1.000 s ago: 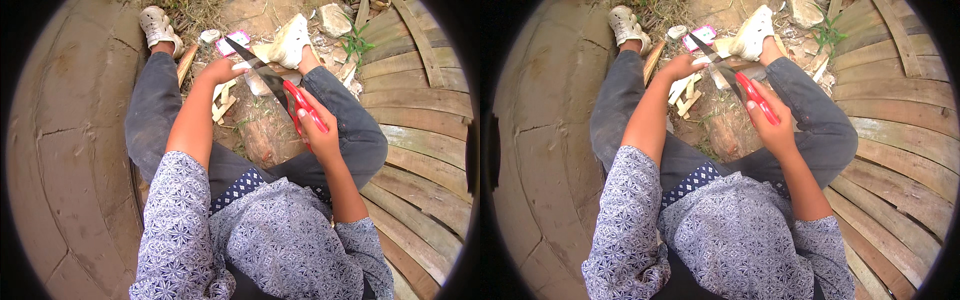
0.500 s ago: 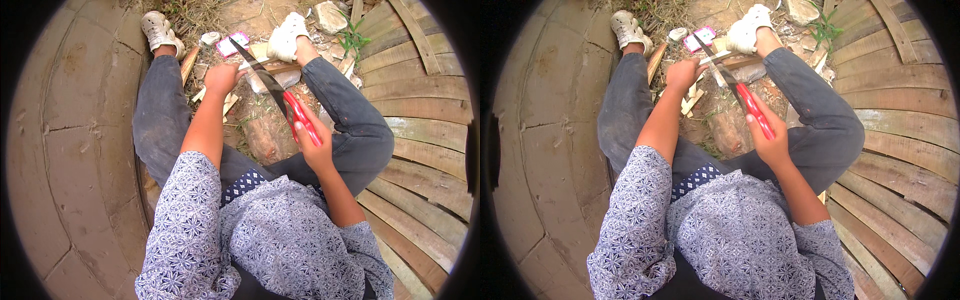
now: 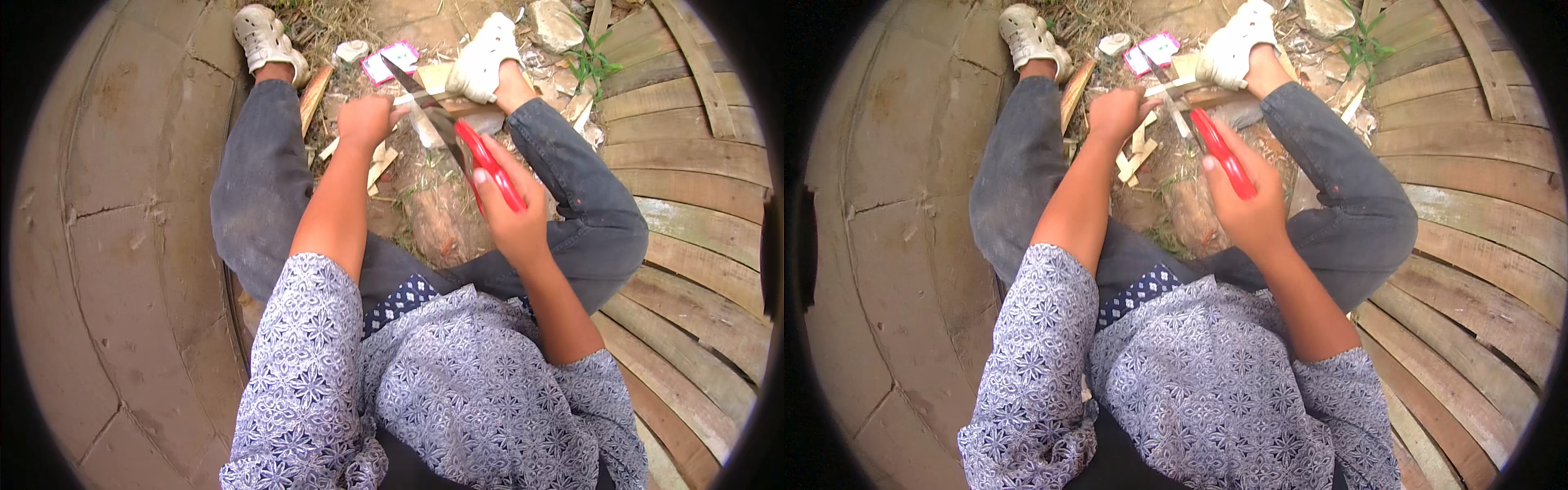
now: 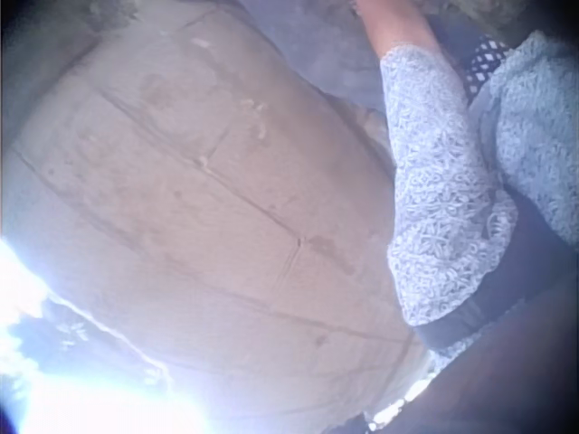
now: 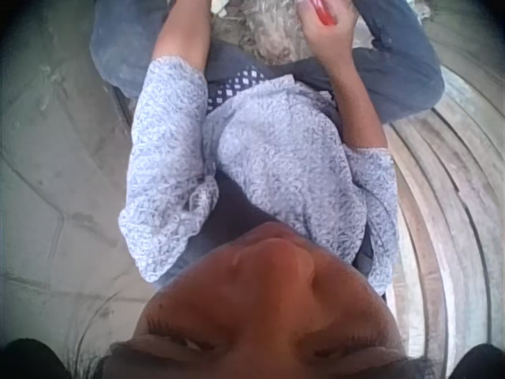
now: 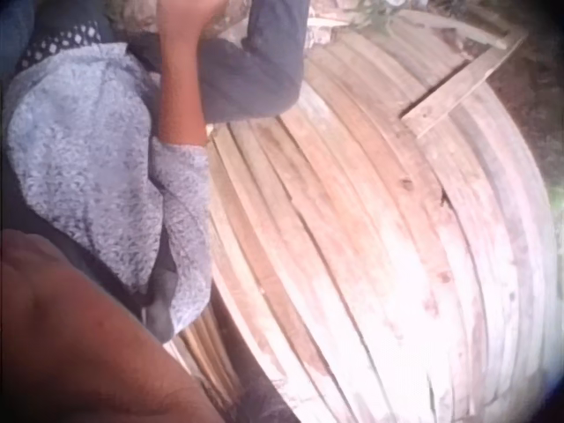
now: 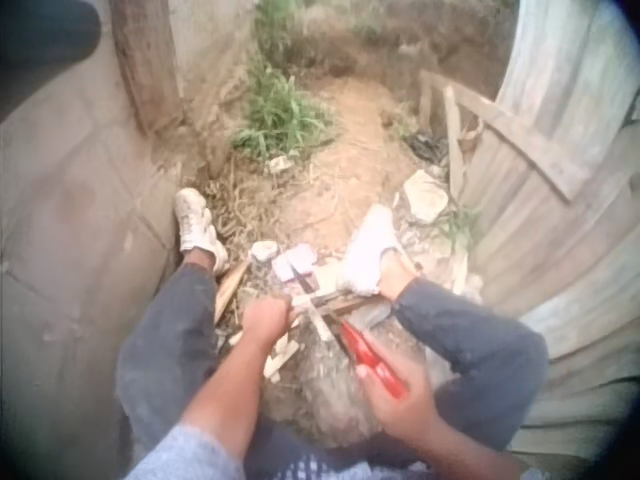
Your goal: The person sits on the ground and uses a red hand saw to cut a small piece of light-colored wood. They hold the wood with their left hand and saw with their right hand, producing several small cut pieces that accumulate on the ground.
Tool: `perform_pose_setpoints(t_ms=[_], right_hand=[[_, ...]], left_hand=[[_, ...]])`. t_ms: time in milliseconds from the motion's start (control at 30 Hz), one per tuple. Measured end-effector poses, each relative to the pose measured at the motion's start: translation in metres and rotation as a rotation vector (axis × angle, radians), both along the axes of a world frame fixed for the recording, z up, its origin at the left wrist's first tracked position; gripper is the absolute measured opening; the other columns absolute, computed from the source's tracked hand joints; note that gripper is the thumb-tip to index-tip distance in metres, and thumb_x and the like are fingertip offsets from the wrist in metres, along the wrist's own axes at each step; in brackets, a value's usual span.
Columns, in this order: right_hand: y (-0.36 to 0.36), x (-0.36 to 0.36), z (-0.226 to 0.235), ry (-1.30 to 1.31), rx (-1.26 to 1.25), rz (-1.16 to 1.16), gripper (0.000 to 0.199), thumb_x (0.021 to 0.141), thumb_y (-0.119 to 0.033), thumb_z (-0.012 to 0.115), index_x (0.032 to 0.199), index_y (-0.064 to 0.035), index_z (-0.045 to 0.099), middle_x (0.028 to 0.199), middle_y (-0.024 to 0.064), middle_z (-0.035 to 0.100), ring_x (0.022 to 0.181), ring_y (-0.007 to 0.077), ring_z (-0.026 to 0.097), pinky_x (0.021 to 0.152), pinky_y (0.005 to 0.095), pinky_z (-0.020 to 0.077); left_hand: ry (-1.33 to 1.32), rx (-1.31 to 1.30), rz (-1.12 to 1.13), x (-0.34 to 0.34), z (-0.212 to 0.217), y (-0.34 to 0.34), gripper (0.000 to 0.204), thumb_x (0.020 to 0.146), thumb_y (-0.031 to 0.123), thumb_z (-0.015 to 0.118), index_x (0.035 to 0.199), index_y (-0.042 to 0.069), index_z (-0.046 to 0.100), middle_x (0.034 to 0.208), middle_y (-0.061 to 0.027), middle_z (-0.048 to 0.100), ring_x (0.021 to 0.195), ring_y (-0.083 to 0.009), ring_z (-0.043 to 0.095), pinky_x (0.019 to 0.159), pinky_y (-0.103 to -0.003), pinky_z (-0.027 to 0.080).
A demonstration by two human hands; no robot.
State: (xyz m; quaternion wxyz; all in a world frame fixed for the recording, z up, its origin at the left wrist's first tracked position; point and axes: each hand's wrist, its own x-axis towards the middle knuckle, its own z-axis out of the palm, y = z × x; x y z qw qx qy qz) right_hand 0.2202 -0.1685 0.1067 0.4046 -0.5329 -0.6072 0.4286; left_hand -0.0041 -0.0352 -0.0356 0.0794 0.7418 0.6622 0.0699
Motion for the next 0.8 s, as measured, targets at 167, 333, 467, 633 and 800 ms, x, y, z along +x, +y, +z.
perform_pose_setpoints(t_ms=[167, 333, 467, 633, 800], right_hand=[[-0.015, 0.021, -0.027, 0.064, -0.046, 0.0, 0.045, 0.094, -0.008, 0.062, 0.137, 0.0031, 0.053, 0.118, 0.0127, 0.066, 0.096, 0.0091, 0.061, 0.085, 0.0245, 0.0477], [-0.023, 0.026, -0.032, 0.094, -0.072, -0.028, 0.045, 0.095, -0.008, 0.062, 0.138, 0.003, 0.053, 0.116, 0.0109, 0.066, 0.094, 0.0082, 0.06, 0.083, 0.0234, 0.0476], [-0.014, 0.02, -0.012, 0.141, -0.116, -0.062, 0.045, 0.095, -0.008, 0.061, 0.138, 0.003, 0.052, 0.113, 0.0085, 0.067, 0.091, 0.0062, 0.059, 0.079, 0.0211, 0.0471], [-0.014, 0.026, -0.017, 0.143, -0.085, -0.043, 0.045, 0.095, -0.008, 0.061, 0.138, 0.0024, 0.052, 0.112, 0.0083, 0.067, 0.09, 0.0059, 0.059, 0.079, 0.0214, 0.0474], [-0.011, 0.027, -0.03, 0.048, 0.048, -0.005, 0.046, 0.094, -0.007, 0.062, 0.139, 0.0021, 0.052, 0.118, 0.0114, 0.066, 0.097, 0.0091, 0.06, 0.086, 0.0239, 0.0477]], left_hand=[[-0.101, -0.051, -0.062, -0.01, 0.001, 0.01, 0.044, 0.09, 0.054, 0.06, 0.093, 0.011, 0.069, 0.08, -0.0133, 0.071, 0.081, -0.0335, 0.07, 0.072, -0.047, 0.055], [-0.072, -0.286, -0.057, -0.01, 0.011, 0.019, 0.04, 0.091, 0.047, 0.06, 0.099, 0.01, 0.069, 0.091, -0.0132, 0.072, 0.086, -0.0337, 0.069, 0.077, -0.047, 0.054], [0.002, -0.134, -0.038, 0.002, 0.022, 0.005, 0.031, 0.091, 0.04, 0.06, 0.099, 0.011, 0.069, 0.093, -0.0124, 0.072, 0.088, -0.0327, 0.07, 0.075, -0.047, 0.055], [0.027, 0.063, 0.005, 0.01, 0.005, 0.007, 0.012, 0.085, 0.015, 0.059, 0.092, 0.01, 0.067, 0.087, -0.0128, 0.073, 0.08, -0.0322, 0.072, 0.067, -0.044, 0.057], [0.1, 0.259, -0.023, 0.001, -0.013, 0.008, 0.006, 0.086, 0.013, 0.056, 0.087, 0.01, 0.061, 0.077, -0.0118, 0.07, 0.069, -0.0294, 0.071, 0.056, -0.042, 0.054]])
